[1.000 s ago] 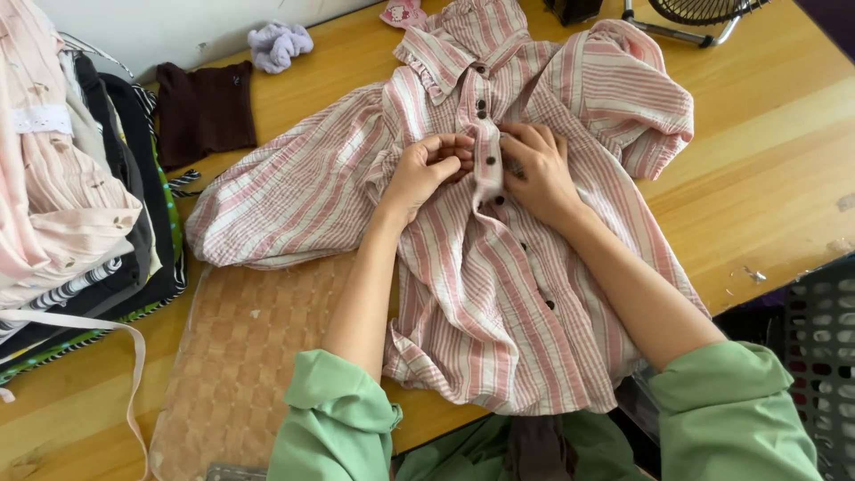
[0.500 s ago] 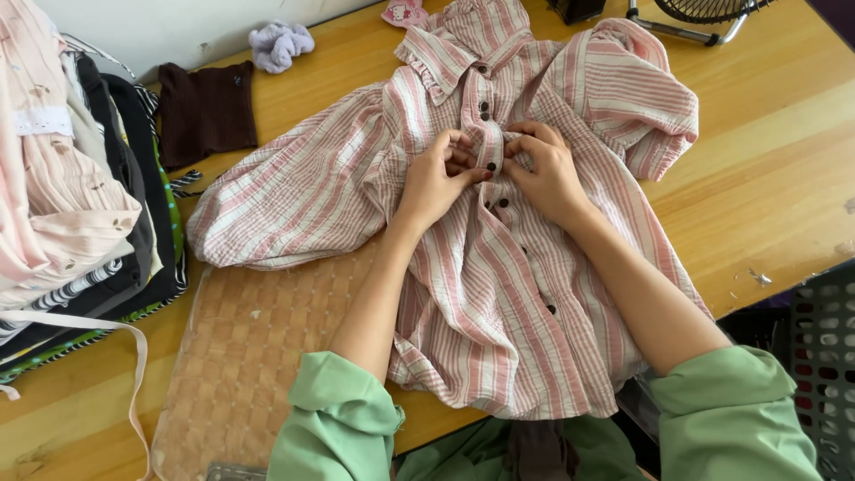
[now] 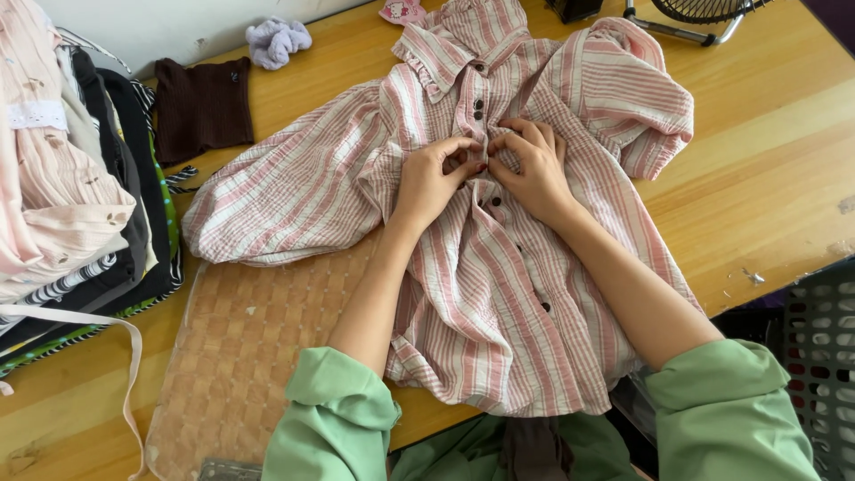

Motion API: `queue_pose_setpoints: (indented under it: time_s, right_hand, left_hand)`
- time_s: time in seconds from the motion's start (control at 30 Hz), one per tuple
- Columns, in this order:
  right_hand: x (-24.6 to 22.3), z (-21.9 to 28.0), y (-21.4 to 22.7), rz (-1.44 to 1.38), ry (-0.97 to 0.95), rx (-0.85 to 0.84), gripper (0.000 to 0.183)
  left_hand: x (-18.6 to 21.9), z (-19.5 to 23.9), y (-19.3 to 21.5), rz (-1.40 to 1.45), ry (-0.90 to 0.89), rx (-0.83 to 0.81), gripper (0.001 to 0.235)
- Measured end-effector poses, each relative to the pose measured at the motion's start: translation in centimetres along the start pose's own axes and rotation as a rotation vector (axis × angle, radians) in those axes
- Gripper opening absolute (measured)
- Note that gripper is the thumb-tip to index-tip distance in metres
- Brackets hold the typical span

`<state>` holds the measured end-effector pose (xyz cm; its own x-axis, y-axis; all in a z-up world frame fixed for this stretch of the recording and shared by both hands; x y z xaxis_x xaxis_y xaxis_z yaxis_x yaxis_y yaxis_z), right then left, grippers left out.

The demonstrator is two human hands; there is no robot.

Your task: Folding shirts using a folding board.

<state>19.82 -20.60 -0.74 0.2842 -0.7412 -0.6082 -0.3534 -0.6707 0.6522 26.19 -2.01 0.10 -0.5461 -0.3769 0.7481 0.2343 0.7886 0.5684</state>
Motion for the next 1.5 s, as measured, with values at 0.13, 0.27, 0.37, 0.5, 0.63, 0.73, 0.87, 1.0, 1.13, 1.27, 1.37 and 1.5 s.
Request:
queue_pose_setpoints:
  time_s: [0.13, 0.27, 0.37, 0.5, 0.63, 0.73, 0.87, 1.0, 1.13, 1.27, 1.37, 1.5]
  right_hand:
    - [0.3, 0.0, -0.1, -0.042, -0.019, -0.038, 0.019]
    - [0.4, -0.2, 0.6, -0.249, -0.113, -0.06, 0.017]
    - [1.0, -0.4, 1.0, -0.534, -0.219, -0.132, 0.018]
    - [0.7, -0.5, 1.5, -0.848, -0.304, -0.2, 0.02]
    - [0.8, -0.2, 1.6, -1.014, -0.332, -0.219, 0.021]
    - [0.2, -0.4, 2.0, -0.985, -0.295, -0.248, 0.023]
    - [0.9, 0.0, 1.7, -1.095, -0.369, -0.256, 0.023]
    - [-0.5, -0.1, 2.1, -1.089, -0.444, -0.272, 0.026]
    - [0.4, -0.2, 1.6, -1.172, -0.434, -0.258, 0.024]
    - [0.3, -0.1, 1.9, -1.146, -0.443, -0.223, 0.024]
    - [-0.3, -0.1, 2.2, -1.191, -0.502, -0.203, 0.025]
    - [0.1, -0.2, 2.0, -1.044, -0.378, -0.199, 0.021]
  left_hand:
    - [1.9, 0.4, 1.2, -0.078, -0.059, 0.005, 0.031]
    - [2.4, 0.4, 1.3, 0.072, -0.045, -0.007, 0.031]
    - [2.2, 0.5, 1.0, 0.223, -0.016, -0.024, 0.03]
    - [2.0, 0.5, 0.7, 0.333, -0.166, 0.036, 0.027]
    - [1.6, 0.5, 0.5, 0.275, -0.2, 0.07, 0.025]
    - [1.3, 0.3, 0.2, 0.352, -0.183, 0.057, 0.024]
    - [2.3, 0.5, 0.2, 0.32, -0.107, 0.023, 0.029]
    - [2.4, 0.7, 0.0, 0.202, -0.133, 0.054, 0.03]
    - [1.9, 0.7, 0.0, 0.263, -0.134, 0.072, 0.024]
    - [3.3, 0.8, 0.8, 0.152, -0.159, 0.043, 0.02]
    - [3.2, 0.7, 0.9, 0.094, -0.182, 0.074, 0.016]
    - [3.2, 0.5, 1.0, 0.105, -0.163, 0.16, 0.014]
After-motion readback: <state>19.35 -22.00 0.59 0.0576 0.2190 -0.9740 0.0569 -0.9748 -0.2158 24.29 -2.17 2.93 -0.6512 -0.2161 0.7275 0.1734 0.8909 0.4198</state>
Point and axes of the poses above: each hand's wrist, its own z-axis away from the middle knuckle, its own y-axis out of the back of the hand, x = y × z, the point moved 2 cm from there along -z, towards the middle knuckle, and after that the axes turned 7 degrees about -z, right-handed, at the moved point
